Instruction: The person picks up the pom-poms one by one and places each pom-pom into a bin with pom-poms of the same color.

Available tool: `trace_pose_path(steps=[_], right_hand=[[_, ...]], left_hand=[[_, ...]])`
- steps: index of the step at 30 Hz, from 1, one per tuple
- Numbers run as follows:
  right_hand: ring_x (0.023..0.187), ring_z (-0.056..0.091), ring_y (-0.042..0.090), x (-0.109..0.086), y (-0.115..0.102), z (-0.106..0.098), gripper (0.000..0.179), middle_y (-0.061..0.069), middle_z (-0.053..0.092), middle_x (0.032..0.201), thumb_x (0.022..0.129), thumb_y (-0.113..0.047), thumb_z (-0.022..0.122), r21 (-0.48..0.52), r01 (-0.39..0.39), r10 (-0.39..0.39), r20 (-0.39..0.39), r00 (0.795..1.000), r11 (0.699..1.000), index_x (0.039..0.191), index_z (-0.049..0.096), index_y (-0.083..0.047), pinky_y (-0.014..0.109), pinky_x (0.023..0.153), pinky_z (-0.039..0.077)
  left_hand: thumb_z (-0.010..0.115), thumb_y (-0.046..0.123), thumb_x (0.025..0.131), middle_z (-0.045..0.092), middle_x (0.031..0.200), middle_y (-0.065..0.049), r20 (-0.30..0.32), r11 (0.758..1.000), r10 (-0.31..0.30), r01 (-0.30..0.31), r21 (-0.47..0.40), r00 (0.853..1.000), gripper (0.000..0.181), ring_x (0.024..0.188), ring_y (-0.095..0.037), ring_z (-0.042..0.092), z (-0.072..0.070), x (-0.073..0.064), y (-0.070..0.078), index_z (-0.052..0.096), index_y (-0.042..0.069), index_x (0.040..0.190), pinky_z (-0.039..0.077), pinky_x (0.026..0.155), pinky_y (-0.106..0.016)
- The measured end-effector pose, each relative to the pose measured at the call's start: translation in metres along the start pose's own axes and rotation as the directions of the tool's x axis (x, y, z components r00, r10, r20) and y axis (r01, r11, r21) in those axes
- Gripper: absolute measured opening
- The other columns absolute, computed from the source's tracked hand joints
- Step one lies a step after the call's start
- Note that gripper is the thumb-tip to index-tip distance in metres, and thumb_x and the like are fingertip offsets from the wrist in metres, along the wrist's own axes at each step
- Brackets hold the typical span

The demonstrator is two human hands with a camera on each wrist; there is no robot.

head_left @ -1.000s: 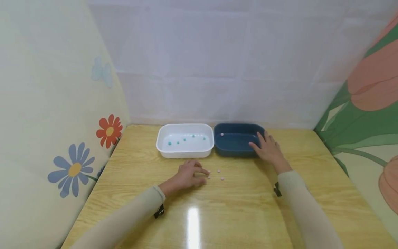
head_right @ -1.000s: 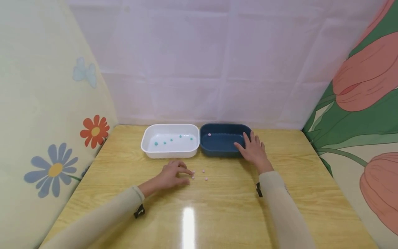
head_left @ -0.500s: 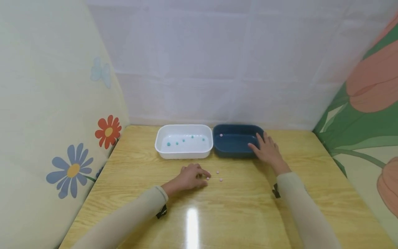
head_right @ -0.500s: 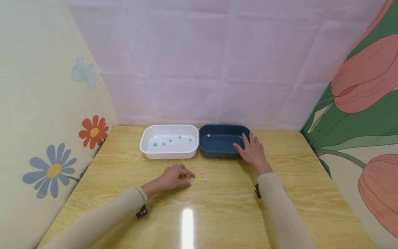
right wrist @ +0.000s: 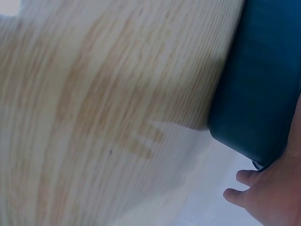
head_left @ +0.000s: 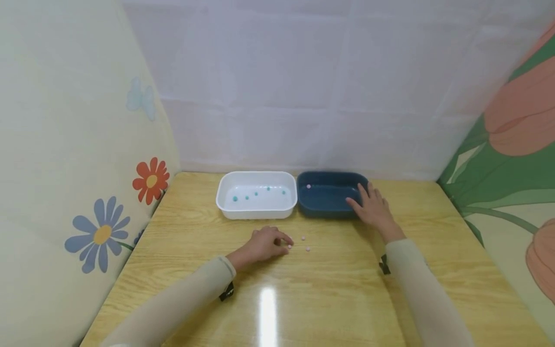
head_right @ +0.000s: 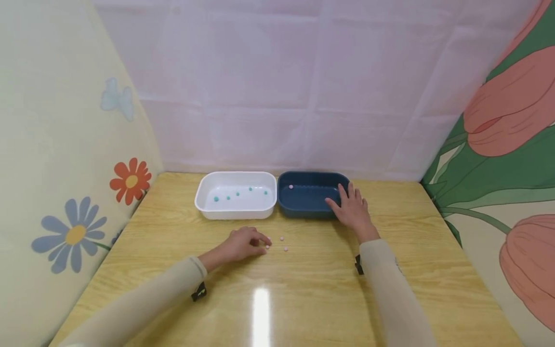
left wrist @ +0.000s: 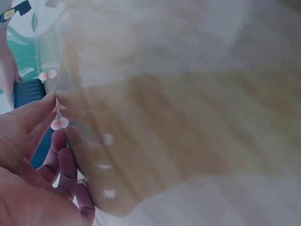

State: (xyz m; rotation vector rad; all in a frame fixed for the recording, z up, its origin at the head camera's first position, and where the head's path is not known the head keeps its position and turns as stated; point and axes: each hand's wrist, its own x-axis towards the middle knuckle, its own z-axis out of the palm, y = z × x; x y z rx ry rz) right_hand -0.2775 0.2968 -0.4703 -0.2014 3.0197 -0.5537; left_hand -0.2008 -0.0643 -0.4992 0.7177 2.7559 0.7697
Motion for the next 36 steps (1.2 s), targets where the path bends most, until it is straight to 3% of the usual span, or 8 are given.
trace_pose_path(steps=[10,18,21,26,30,36], right_hand=[[0.150,0.001,0.055,0.001,0.000,-0.001,0.091,0.031,-0.004,0.165,0.102,-0.070,0.026,-0.001,0.007,-0.007,-0.007,1.000,1.000,0.163,0.005,-0.006,0.072,0.116,0.008],[0.150,0.001,0.055,0.001,0.000,0.000,0.091,0.030,-0.004,0.166,0.102,-0.070,0.028,0.000,0.004,-0.004,-0.009,1.000,1.000,0.163,0.005,-0.006,0.072,0.117,0.007],[0.150,0.001,0.055,0.001,0.000,0.000,0.092,0.031,-0.004,0.165,0.101,-0.070,0.027,-0.007,0.002,-0.002,-0.010,1.000,1.000,0.163,0.006,-0.006,0.072,0.117,0.007],[0.150,0.001,0.054,0.000,-0.002,0.001,0.090,0.030,-0.005,0.166,0.102,-0.069,0.027,-0.014,0.001,-0.001,-0.013,1.000,1.000,0.163,0.007,-0.006,0.071,0.117,0.007],[0.150,0.001,0.054,-0.001,-0.004,0.000,0.088,0.030,-0.005,0.166,0.103,-0.067,0.028,-0.017,0.006,-0.006,-0.006,1.000,1.000,0.163,0.008,-0.006,0.071,0.118,0.007],[0.150,0.001,0.055,-0.002,-0.004,0.000,0.086,0.030,-0.005,0.166,0.104,-0.066,0.028,-0.030,0.002,-0.002,-0.002,1.000,1.000,0.163,0.008,-0.006,0.070,0.118,0.008]], left_hand=[[0.080,0.033,0.087,0.060,0.073,0.018,-0.020,1.000,-0.023,0.023,0.008,1.000,0.007,0.077,-0.006,0.053,0.002,0.005,0.002,0.075,0.037,0.089,0.037,0.081,-0.044],[0.078,0.031,0.089,0.061,0.070,0.020,-0.002,0.999,-0.038,0.038,-0.011,0.999,0.005,0.073,-0.005,0.054,0.000,0.004,0.006,0.075,0.034,0.089,0.040,0.086,-0.049],[0.078,0.028,0.088,0.062,0.072,0.018,-0.005,0.997,-0.049,0.049,-0.052,0.999,0.007,0.072,-0.005,0.055,-0.001,0.004,0.007,0.074,0.034,0.089,0.044,0.084,-0.044],[0.076,0.022,0.087,0.064,0.077,0.012,-0.001,0.985,-0.045,0.044,-0.169,0.999,0.009,0.072,-0.008,0.058,-0.004,0.005,0.007,0.073,0.029,0.092,0.050,0.070,-0.030],[0.076,0.021,0.089,0.064,0.081,0.010,-0.007,0.975,-0.033,0.031,-0.219,0.999,0.007,0.075,-0.009,0.058,-0.008,0.007,0.008,0.073,0.024,0.095,0.050,0.068,-0.028],[0.074,0.021,0.092,0.065,0.079,0.006,-0.070,0.966,0.009,-0.027,-0.258,0.998,0.004,0.072,-0.010,0.058,-0.017,0.014,0.013,0.074,0.019,0.096,0.050,0.065,-0.027]])
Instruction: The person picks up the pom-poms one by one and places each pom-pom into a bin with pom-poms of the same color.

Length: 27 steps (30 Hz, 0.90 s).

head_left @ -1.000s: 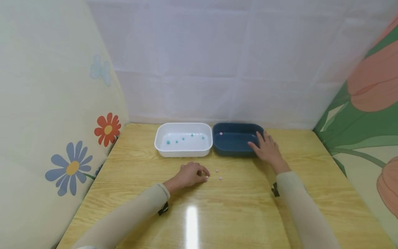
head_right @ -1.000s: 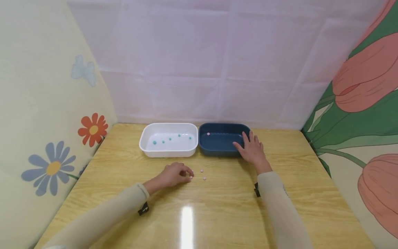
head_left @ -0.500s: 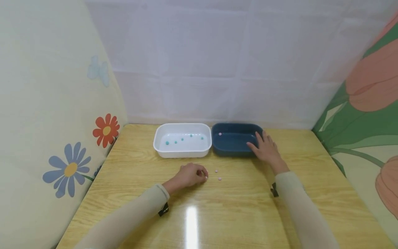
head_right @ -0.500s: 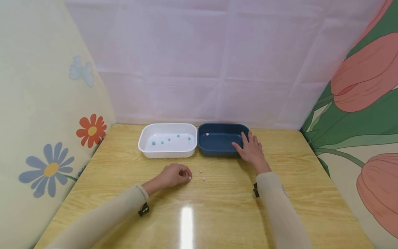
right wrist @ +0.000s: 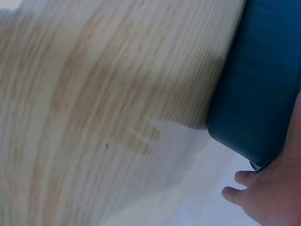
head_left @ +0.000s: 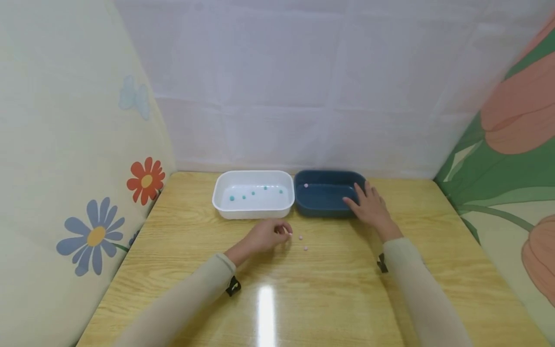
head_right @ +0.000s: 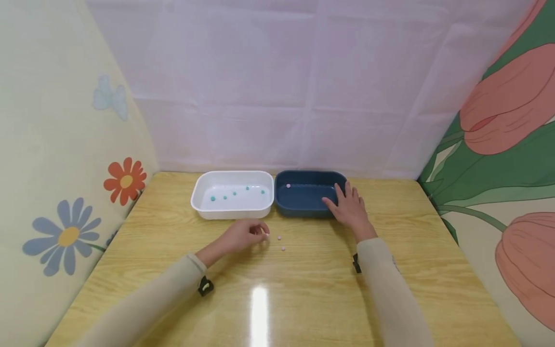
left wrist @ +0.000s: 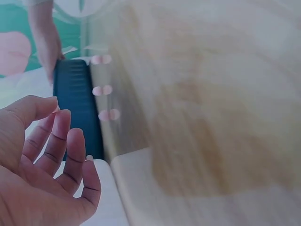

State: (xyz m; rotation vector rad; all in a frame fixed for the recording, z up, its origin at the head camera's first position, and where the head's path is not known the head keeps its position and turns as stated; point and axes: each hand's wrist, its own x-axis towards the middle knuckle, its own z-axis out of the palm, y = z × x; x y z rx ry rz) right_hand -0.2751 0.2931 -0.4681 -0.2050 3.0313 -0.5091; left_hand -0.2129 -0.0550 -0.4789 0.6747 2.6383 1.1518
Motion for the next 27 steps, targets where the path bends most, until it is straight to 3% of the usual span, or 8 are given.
trace_pose_path(steps=[6,14,27], right_hand=[[0.149,-0.001,0.055,0.002,-0.001,-0.003,0.087,0.031,-0.006,0.165,0.104,-0.065,0.029,0.000,0.007,-0.007,0.003,1.000,1.000,0.163,0.008,-0.005,0.071,0.117,0.008],[0.150,0.000,0.055,0.002,-0.003,-0.004,0.086,0.031,-0.004,0.165,0.104,-0.064,0.029,-0.013,0.003,-0.003,0.000,1.000,1.000,0.163,0.009,-0.005,0.070,0.118,0.009],[0.150,0.004,0.055,0.000,-0.001,-0.001,0.085,0.031,-0.002,0.165,0.105,-0.063,0.031,-0.022,-0.001,0.001,-0.009,1.000,1.000,0.163,0.011,-0.005,0.070,0.118,0.013]], left_hand=[[0.075,0.018,0.092,0.064,0.078,0.004,-0.043,0.998,-0.006,0.003,-0.069,0.999,0.006,0.070,-0.010,0.057,-0.006,0.009,0.008,0.074,0.015,0.097,0.048,0.060,-0.024],[0.074,0.022,0.092,0.064,0.077,0.006,-0.065,0.998,-0.015,0.012,-0.054,0.998,0.005,0.068,-0.011,0.055,-0.010,0.018,0.012,0.074,0.018,0.096,0.046,0.060,-0.025],[0.074,0.022,0.093,0.067,0.084,0.004,-0.094,0.993,-0.011,0.000,-0.116,0.996,0.008,0.078,-0.014,0.059,-0.009,0.039,0.015,0.074,0.017,0.100,0.050,0.071,-0.029]])
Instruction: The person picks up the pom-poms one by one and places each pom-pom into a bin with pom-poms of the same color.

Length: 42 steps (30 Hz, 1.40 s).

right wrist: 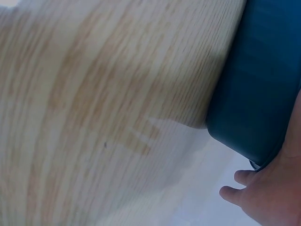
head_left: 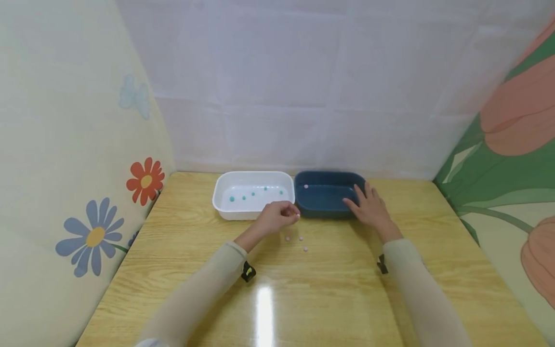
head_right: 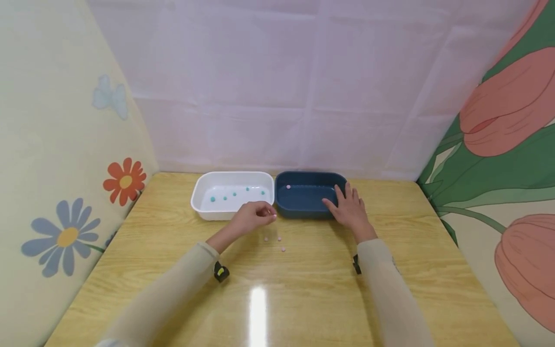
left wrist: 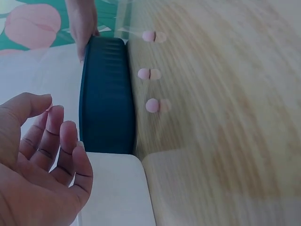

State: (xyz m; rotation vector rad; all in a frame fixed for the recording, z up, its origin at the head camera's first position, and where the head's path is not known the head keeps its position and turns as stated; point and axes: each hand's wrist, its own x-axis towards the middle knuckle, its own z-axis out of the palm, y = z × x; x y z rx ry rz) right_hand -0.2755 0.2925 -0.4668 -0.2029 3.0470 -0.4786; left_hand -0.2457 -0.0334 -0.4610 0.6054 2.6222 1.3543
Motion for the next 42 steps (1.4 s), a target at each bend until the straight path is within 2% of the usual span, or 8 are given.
trace_pose_path(steps=[8,18,34,42], right_hand=[[0.149,0.004,0.056,0.001,0.001,0.000,0.085,0.031,-0.002,0.165,0.104,-0.064,0.030,-0.001,-0.005,0.005,-0.006,1.000,1.000,0.163,0.011,-0.005,0.070,0.118,0.012],[0.149,0.003,0.056,0.002,0.002,0.004,0.085,0.031,-0.002,0.165,0.104,-0.064,0.031,0.003,0.006,-0.006,-0.015,1.000,1.000,0.163,0.011,-0.005,0.071,0.117,0.012],[0.149,0.003,0.056,0.002,0.003,0.006,0.085,0.031,-0.003,0.165,0.104,-0.064,0.030,-0.001,0.003,-0.003,-0.014,1.000,1.000,0.163,0.010,-0.006,0.071,0.117,0.012],[0.149,0.003,0.057,0.002,0.004,0.007,0.085,0.031,-0.003,0.165,0.104,-0.064,0.030,0.007,0.009,-0.008,-0.025,1.000,1.000,0.163,0.011,-0.005,0.070,0.117,0.012]], left_hand=[[0.074,0.023,0.093,0.068,0.083,0.005,-0.013,1.000,0.012,-0.012,0.012,1.000,0.009,0.075,-0.014,0.060,0.002,0.017,0.007,0.074,0.017,0.100,0.049,0.069,-0.029],[0.073,0.030,0.093,0.068,0.083,0.003,-0.034,0.999,0.020,-0.019,0.041,0.999,0.016,0.071,-0.014,0.060,-0.005,0.039,0.021,0.074,0.016,0.103,0.049,0.063,-0.029],[0.073,0.027,0.093,0.070,0.087,0.002,-0.043,0.984,0.074,-0.066,0.164,0.996,0.012,0.079,-0.015,0.063,-0.009,0.083,0.024,0.073,0.016,0.100,0.051,0.071,-0.030],[0.072,0.032,0.094,0.070,0.088,0.000,-0.022,0.977,0.077,-0.071,0.202,0.997,0.018,0.077,-0.015,0.063,-0.012,0.098,0.027,0.073,0.015,0.102,0.051,0.068,-0.029]])
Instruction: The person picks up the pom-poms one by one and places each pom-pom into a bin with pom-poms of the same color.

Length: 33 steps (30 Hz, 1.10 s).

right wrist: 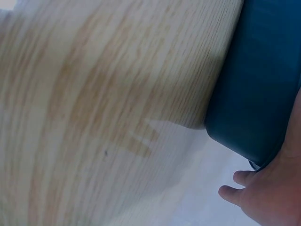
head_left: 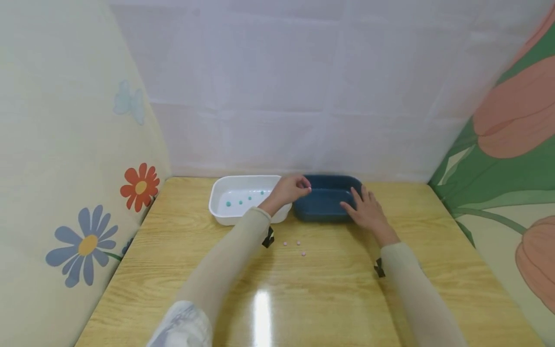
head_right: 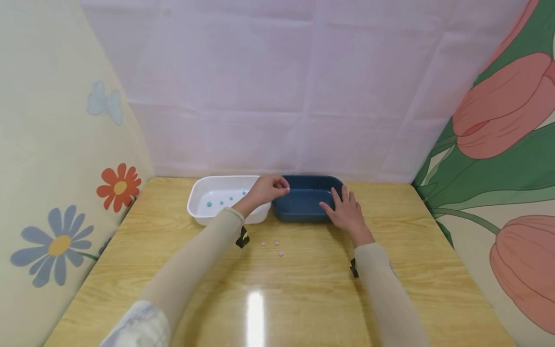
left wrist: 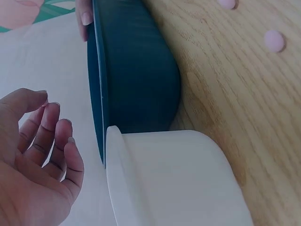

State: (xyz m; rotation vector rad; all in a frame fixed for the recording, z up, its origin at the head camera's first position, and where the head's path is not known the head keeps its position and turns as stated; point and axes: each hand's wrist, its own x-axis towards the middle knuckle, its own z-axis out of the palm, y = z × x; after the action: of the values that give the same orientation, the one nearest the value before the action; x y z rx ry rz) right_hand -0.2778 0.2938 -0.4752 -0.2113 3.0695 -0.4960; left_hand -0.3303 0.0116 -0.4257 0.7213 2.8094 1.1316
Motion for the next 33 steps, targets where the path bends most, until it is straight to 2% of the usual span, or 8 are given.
trace_pose_path(steps=[4,10,19,27,33], right_hand=[[0.149,0.004,0.057,0.000,0.000,0.001,0.086,0.031,-0.004,0.165,0.104,-0.065,0.030,0.001,-0.004,0.004,0.001,1.000,1.000,0.163,0.010,-0.005,0.070,0.117,0.012],[0.149,0.004,0.056,-0.001,-0.001,0.001,0.086,0.031,-0.003,0.165,0.104,-0.065,0.030,0.004,-0.007,0.007,0.001,1.000,1.000,0.163,0.011,-0.005,0.069,0.118,0.013],[0.150,0.003,0.055,-0.001,-0.002,0.004,0.085,0.030,-0.002,0.166,0.104,-0.064,0.031,0.013,-0.013,0.013,0.000,1.000,1.000,0.163,0.011,-0.007,0.069,0.118,0.011],[0.150,0.004,0.055,0.001,0.000,0.005,0.085,0.029,-0.002,0.166,0.104,-0.065,0.030,0.022,-0.004,0.005,-0.006,1.000,1.000,0.163,0.010,-0.008,0.070,0.118,0.012],[0.149,0.003,0.056,0.002,0.002,0.001,0.085,0.030,-0.003,0.166,0.104,-0.064,0.030,0.020,0.000,0.000,-0.002,1.000,1.000,0.163,0.009,-0.007,0.070,0.117,0.012]], left_hand=[[0.072,0.031,0.094,0.070,0.092,-0.001,0.018,1.000,-0.014,0.014,-0.006,1.000,0.018,0.081,-0.015,0.064,0.002,0.004,0.000,0.073,0.015,0.103,0.052,0.070,-0.029],[0.072,0.030,0.094,0.070,0.091,-0.001,0.016,1.000,-0.022,0.021,0.006,1.000,0.018,0.080,-0.015,0.063,0.007,0.009,-0.005,0.074,0.015,0.102,0.051,0.070,-0.028],[0.072,0.027,0.093,0.072,0.093,-0.003,0.007,1.000,-0.018,0.018,0.007,1.000,0.017,0.083,-0.016,0.065,0.008,0.011,-0.005,0.074,0.012,0.102,0.051,0.072,-0.029],[0.072,0.025,0.094,0.074,0.102,-0.007,0.020,1.000,-0.015,0.015,-0.017,1.000,0.023,0.094,-0.021,0.068,0.009,0.014,-0.004,0.073,0.011,0.112,0.055,0.082,-0.036],[0.069,0.028,0.097,0.072,0.107,-0.007,0.038,0.999,-0.002,0.004,-0.048,0.999,0.026,0.097,-0.021,0.067,0.005,0.013,-0.003,0.071,0.011,0.116,0.056,0.083,-0.038]])
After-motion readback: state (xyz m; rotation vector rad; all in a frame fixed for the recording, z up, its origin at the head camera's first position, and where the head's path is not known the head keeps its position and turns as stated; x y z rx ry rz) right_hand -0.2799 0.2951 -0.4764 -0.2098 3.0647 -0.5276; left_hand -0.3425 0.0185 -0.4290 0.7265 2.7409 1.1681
